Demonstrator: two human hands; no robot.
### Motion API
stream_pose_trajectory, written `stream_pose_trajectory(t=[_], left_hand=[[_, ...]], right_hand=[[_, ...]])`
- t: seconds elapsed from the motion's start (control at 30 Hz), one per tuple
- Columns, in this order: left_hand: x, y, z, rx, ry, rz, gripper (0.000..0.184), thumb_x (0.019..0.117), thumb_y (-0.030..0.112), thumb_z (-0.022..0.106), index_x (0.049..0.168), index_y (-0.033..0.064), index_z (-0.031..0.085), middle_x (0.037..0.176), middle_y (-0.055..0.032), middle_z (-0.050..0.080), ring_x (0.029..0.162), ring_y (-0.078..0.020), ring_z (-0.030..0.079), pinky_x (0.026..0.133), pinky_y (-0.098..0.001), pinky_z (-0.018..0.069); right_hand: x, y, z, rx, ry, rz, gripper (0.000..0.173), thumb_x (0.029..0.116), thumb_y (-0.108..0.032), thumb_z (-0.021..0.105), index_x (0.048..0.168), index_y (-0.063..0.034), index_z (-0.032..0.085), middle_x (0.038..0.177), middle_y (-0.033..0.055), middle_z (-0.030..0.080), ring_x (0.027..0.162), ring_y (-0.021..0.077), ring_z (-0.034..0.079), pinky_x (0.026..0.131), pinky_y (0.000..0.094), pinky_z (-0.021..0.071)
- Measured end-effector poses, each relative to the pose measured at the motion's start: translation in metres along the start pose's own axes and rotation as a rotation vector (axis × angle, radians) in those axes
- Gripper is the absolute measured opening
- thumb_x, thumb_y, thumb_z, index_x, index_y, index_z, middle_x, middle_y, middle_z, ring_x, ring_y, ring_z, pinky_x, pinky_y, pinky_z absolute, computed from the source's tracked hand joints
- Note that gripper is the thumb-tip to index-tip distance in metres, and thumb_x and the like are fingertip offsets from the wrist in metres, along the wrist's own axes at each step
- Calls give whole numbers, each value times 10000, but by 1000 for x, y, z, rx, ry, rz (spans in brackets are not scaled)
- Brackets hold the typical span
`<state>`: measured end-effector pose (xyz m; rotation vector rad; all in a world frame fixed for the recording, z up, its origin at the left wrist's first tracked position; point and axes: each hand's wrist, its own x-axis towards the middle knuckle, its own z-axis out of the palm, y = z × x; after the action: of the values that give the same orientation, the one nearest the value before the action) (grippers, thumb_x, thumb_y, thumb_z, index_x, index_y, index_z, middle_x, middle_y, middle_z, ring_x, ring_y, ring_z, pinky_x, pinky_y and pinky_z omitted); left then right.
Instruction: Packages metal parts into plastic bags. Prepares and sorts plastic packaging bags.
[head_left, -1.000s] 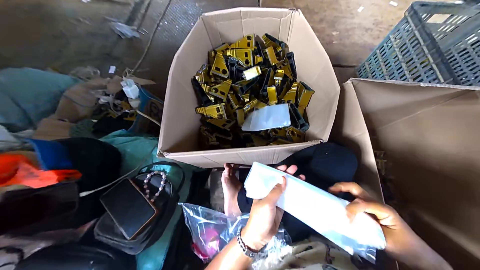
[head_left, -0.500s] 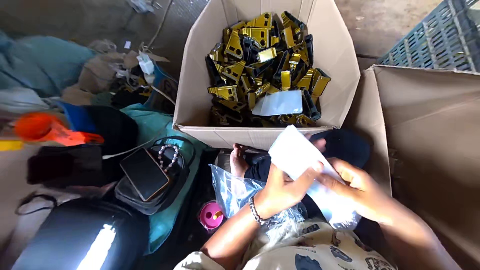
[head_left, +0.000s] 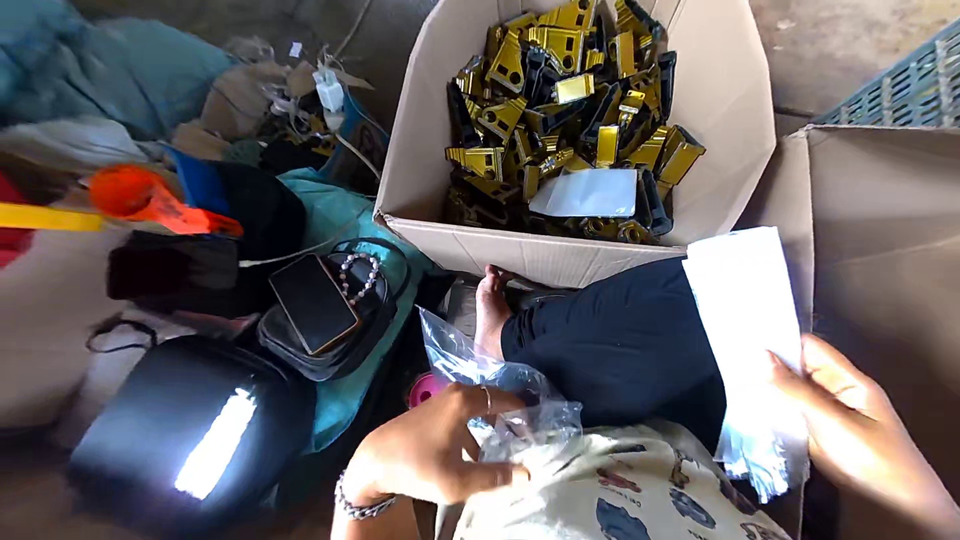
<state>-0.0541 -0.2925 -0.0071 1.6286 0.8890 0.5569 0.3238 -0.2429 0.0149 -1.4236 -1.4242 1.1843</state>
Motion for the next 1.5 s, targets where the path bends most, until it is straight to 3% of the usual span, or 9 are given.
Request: stream_pose_trajectory(t=[0.1, 0.27, 0.37, 0.73, 0.87, 1.07, 1.2, 1.4, 1.5], left_hand=[[16, 6, -15, 107, 328, 33, 234, 1022, 267, 609, 962, 68, 716, 860, 63, 704, 776, 107, 614, 698, -100, 520], [88, 33, -43, 571, 576, 94, 229, 928, 163, 566, 968, 56, 765, 966, -79, 675, 899, -150, 641, 766, -345, 542], [117, 47, -38, 435, 646, 254, 234, 969, 150, 529, 893, 35, 718, 878, -7, 624, 781, 16, 575, 693, -139, 496], [163, 58, 5, 885, 898, 587, 222, 1018, 265, 549, 1097, 200, 746, 950, -36, 684, 1010, -241, 604, 930, -469, 382], [163, 54, 16, 989, 790, 770, 169, 1013, 187, 551, 1093, 204, 698, 992, 10, 677, 1017, -184, 582, 1021, -446, 316], [163, 56, 28, 1020, 690, 803, 252, 1004, 79, 510, 1060, 181, 733, 1025, 22, 742, 1068, -179, 621, 989, -444, 351], [159, 59, 23, 754, 643, 861, 144, 988, 90, 590, 1033, 95, 727, 1031, -76, 747, 1010, -201, 680, 971, -341, 504], [134, 28, -1, -431, 844, 471, 480, 868, 349, 802, 1221, 119, 573, 1188, 51, 655, 1097, -88, 655, 918, -305, 591], [138, 47, 7, -1024, 687, 171, 333, 957, 136, 600, 1261, 38, 506, 1032, -31, 729, 946, -139, 722, 861, -354, 611]], right_hand=[[10, -12, -6, 5, -36, -80, 149, 1011, -127, 572, 1159, -117, 587, 965, -154, 692, 879, -50, 670, 804, 151, 580], [41, -61, 2, -396, -64, -493, 307, 1040, -262, 568, 1176, 8, 620, 994, -37, 697, 899, -103, 625, 811, 105, 535], [55, -74, 20, -756, -48, -687, 318, 1033, -252, 515, 1089, 4, 695, 871, 130, 722, 762, 188, 706, 658, 347, 583], [81, -94, 53, -968, -307, -501, 174, 961, -92, 606, 1040, 44, 681, 842, 216, 689, 782, 400, 716, 664, 552, 577], [98, -65, 42, -384, -334, -307, 223, 916, -130, 610, 1091, -8, 672, 902, 55, 705, 826, 80, 678, 757, 266, 573], [106, -67, 42, -3, -333, -1, 533, 902, -36, 558, 1433, -25, 510, 1147, 27, 708, 977, 9, 681, 858, 198, 570], [109, -64, 50, 216, -260, -54, 175, 958, -100, 595, 1130, -68, 604, 899, -56, 712, 808, 19, 694, 738, 210, 598], [99, -72, 61, 146, -186, -169, 210, 958, -170, 644, 1131, -68, 583, 903, -74, 698, 810, -8, 686, 734, 178, 596], [101, -69, 95, -111, -273, -224, 344, 952, -191, 622, 1231, 7, 582, 1000, 12, 694, 900, -1, 671, 814, 185, 571]])
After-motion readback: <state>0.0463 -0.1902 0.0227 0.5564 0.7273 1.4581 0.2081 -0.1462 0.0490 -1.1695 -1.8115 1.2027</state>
